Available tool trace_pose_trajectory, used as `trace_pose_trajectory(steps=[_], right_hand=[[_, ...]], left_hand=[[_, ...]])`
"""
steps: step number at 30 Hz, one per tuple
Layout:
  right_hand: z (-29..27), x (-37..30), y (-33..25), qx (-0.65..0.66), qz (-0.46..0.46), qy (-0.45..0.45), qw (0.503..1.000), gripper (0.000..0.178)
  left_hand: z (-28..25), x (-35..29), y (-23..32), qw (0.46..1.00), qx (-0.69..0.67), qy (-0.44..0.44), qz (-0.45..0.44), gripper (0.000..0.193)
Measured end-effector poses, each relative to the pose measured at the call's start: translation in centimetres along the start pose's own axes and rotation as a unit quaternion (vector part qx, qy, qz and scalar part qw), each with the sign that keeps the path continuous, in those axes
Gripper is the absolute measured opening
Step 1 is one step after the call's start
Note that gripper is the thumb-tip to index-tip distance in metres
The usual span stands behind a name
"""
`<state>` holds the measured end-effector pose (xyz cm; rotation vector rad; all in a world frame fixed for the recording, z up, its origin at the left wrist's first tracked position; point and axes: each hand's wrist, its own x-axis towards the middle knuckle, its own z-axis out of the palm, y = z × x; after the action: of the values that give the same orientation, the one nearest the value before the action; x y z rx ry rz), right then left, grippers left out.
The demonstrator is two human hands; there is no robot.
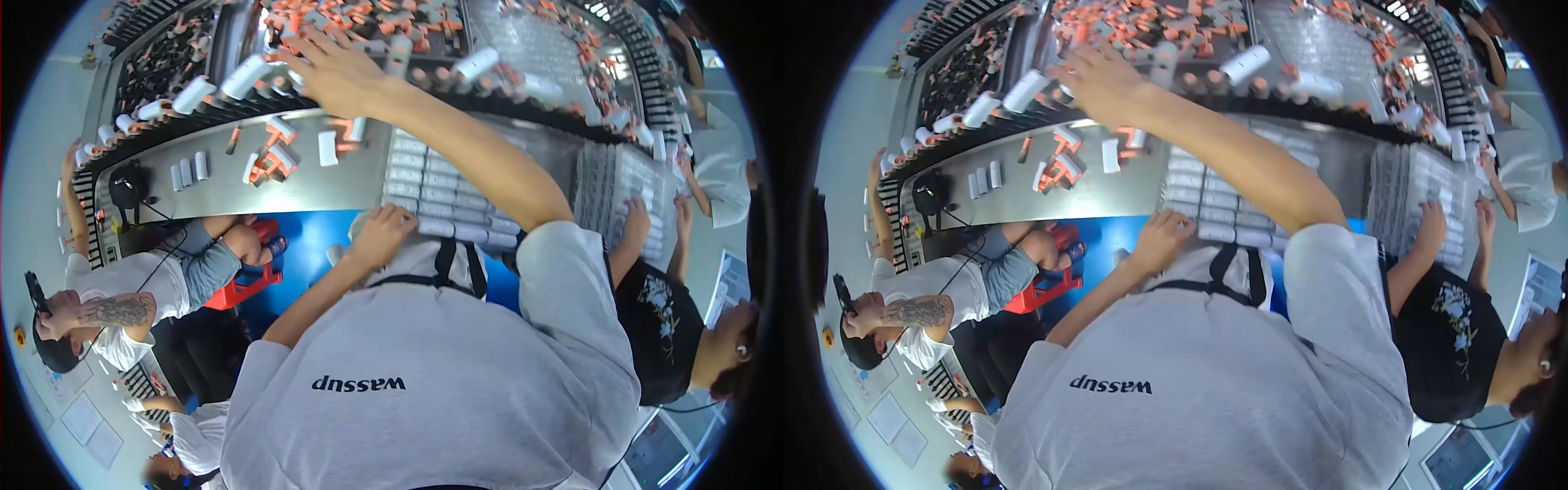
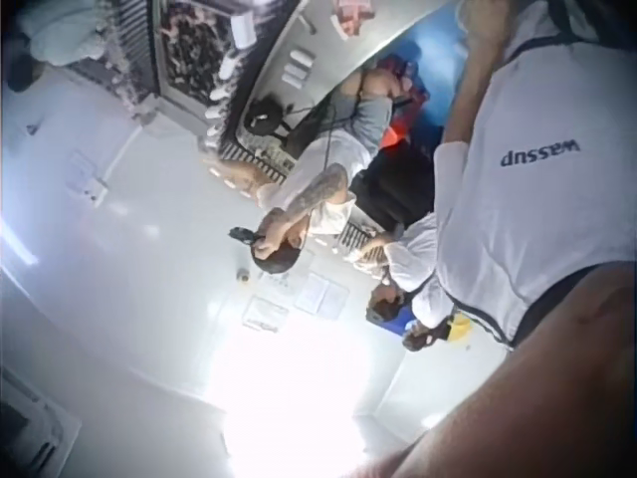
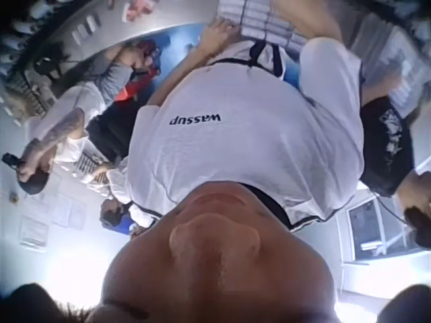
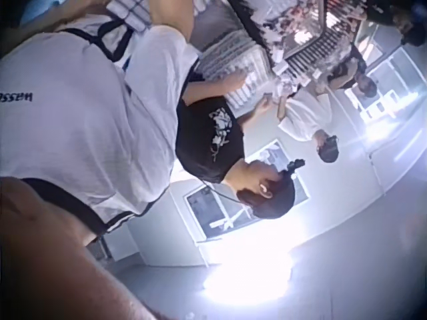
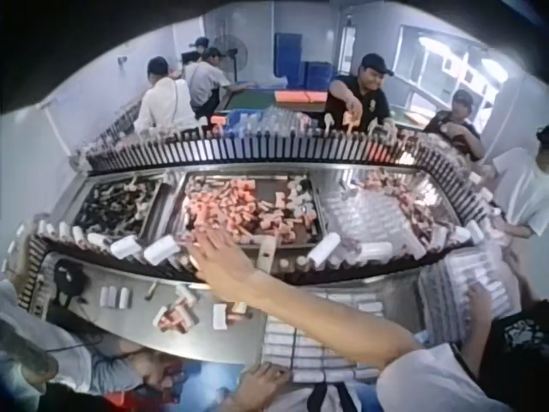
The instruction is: Manually picking up electronic components and placing them into organized plastic trays on a factory line.
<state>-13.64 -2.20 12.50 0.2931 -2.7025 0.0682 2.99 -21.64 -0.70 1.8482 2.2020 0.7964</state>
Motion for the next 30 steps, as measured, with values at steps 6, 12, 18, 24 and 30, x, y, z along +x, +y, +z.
trace_pose_trajectory(steps=[6, 12, 18, 24, 30], right_hand=[[-11.0, -11.6, -1.4, 0.34, 0.194, 0.269, 0.88, 0.023], [-4.8, -33.1, 5.6, 0.037, 0.438, 0.125, 0.89, 0.021], [-3.4, -36.7, 10.0, 0.045, 0.438, 0.002, 0.898, 0.032], [-5.3, -37.2, 12.4, 0.04, 0.448, -0.052, 0.892, 0.035], [-6.6, -37.6, 12.3, 0.018, 0.356, -0.026, 0.934, 0.03]], left_hand=[[1.3, 2.6, 0.5, 0.997, -0.065, 0.035, -0.037, 0.025], [2.5, 4.4, 0.9, 0.988, 0.06, -0.105, 0.091, 0.018], [-2.2, 5.4, 2.7, 0.986, -0.156, -0.042, 0.037, 0.036], [-17.8, 5.7, -3.1, 0.933, -0.056, 0.282, -0.218, 0.059], [-22.2, 4.4, -15.8, 0.772, -0.296, 0.451, -0.336, 0.034]])
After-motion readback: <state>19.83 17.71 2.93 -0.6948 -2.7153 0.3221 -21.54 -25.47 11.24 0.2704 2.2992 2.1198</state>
